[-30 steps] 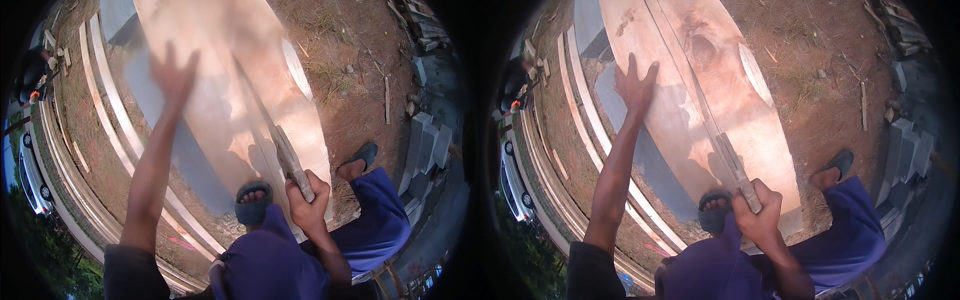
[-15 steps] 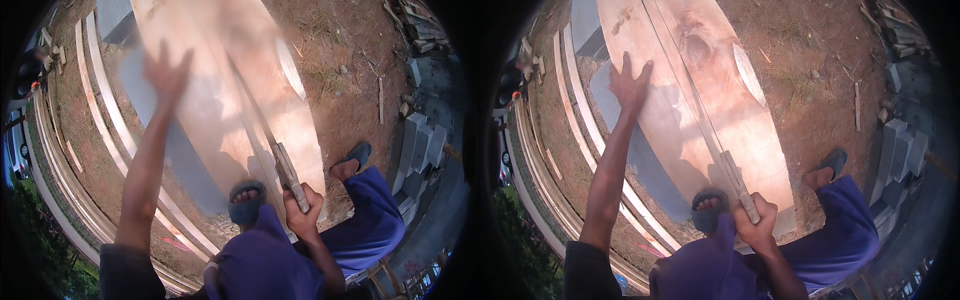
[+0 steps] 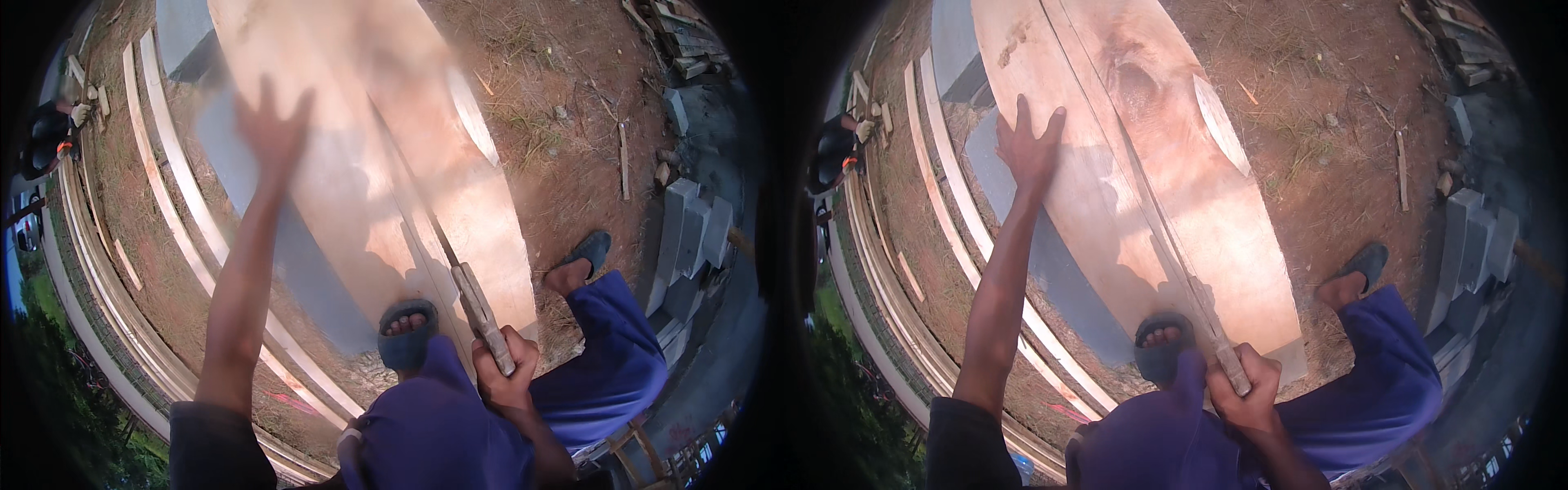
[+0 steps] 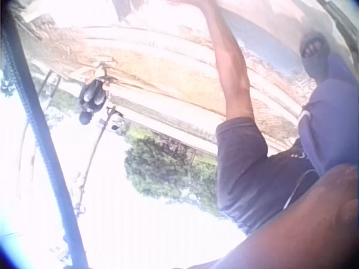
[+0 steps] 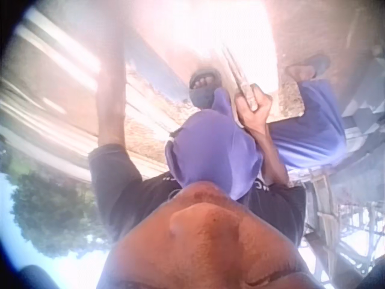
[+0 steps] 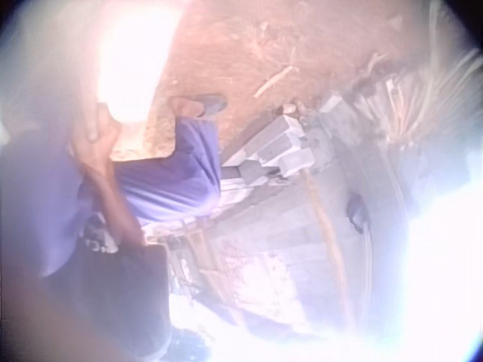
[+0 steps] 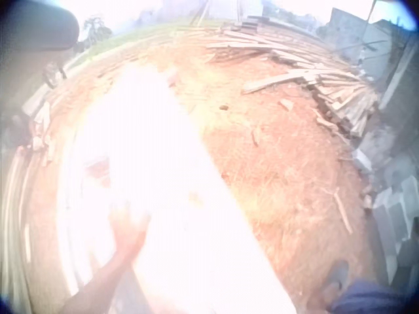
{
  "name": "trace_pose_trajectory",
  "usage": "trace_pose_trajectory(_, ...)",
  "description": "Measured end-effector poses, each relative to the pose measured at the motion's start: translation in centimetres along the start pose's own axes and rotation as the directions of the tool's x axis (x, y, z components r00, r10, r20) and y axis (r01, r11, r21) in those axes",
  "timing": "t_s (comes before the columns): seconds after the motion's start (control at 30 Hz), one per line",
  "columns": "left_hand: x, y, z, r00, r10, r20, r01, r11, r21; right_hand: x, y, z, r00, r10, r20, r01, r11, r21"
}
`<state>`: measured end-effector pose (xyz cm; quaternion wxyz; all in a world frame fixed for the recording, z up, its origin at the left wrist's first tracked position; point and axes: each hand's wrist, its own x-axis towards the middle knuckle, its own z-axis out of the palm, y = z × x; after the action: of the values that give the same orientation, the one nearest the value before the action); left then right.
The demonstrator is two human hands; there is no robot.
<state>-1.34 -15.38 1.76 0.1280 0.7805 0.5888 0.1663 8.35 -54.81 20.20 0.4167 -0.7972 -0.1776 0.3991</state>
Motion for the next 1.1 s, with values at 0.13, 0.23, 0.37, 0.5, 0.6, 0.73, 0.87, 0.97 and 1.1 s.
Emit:
trace_pose_trajectory(0.13,0.0,-0.4,0.5,0.998,0.051,-0.035,-0.052,0.998,-0.034,15.5,-2.3,8.2,0.995,-0.096,-0.023,0.097,0.993,0.060)
trace_pose_trajectory(0.23,-0.6,-1.6,0.5,0.998,0.065,-0.013,-0.065,0.998,-0.010,13.2,-2.1,7.3,0.992,-0.117,-0.055,0.119,0.992,0.040)
trace_pose_trajectory(0.37,-0.4,-1.2,-0.1,0.999,0.039,-0.031,-0.039,0.999,-0.018,-0.6,0.1,-0.4,0.995,-0.097,-0.037,0.098,0.995,0.021)
trace_pose_trajectory(0.5,-0.2,-0.6,-0.1,1.000,0.027,-0.002,-0.027,0.998,0.061,-2.7,-0.7,-2.3,0.998,-0.029,0.063,0.031,0.999,-0.025)
trace_pose_trajectory(0.6,-0.4,-1.2,0.2,0.999,0.034,-0.003,-0.033,0.996,0.085,9.0,-2.8,5.0,0.997,0.056,0.058,-0.064,0.988,0.142)
trace_pose_trajectory(0.73,0.0,-1.0,0.6,0.997,0.073,-0.020,-0.073,0.997,-0.011,15.2,-2.3,8.4,0.993,-0.116,-0.034,0.118,0.991,0.058)
trace_pose_trajectory(0.87,-0.5,-1.4,-0.4,1.000,0.020,-0.018,-0.020,0.999,-0.039,2.8,1.1,1.5,0.996,-0.079,0.030,0.079,0.997,-0.012)
trace_pose_trajectory(0.97,-0.4,-1.2,-0.2,0.999,0.038,-0.018,-0.038,0.999,-0.008,-3.6,1.0,-2.4,1.000,-0.023,0.008,0.023,0.999,-0.048)
trace_pose_trajectory(1.1,-0.6,-1.1,-0.2,1.000,-0.003,0.001,0.003,1.000,0.008,5.3,-1.1,3.5,0.998,0.066,0.003,-0.066,0.986,0.154)
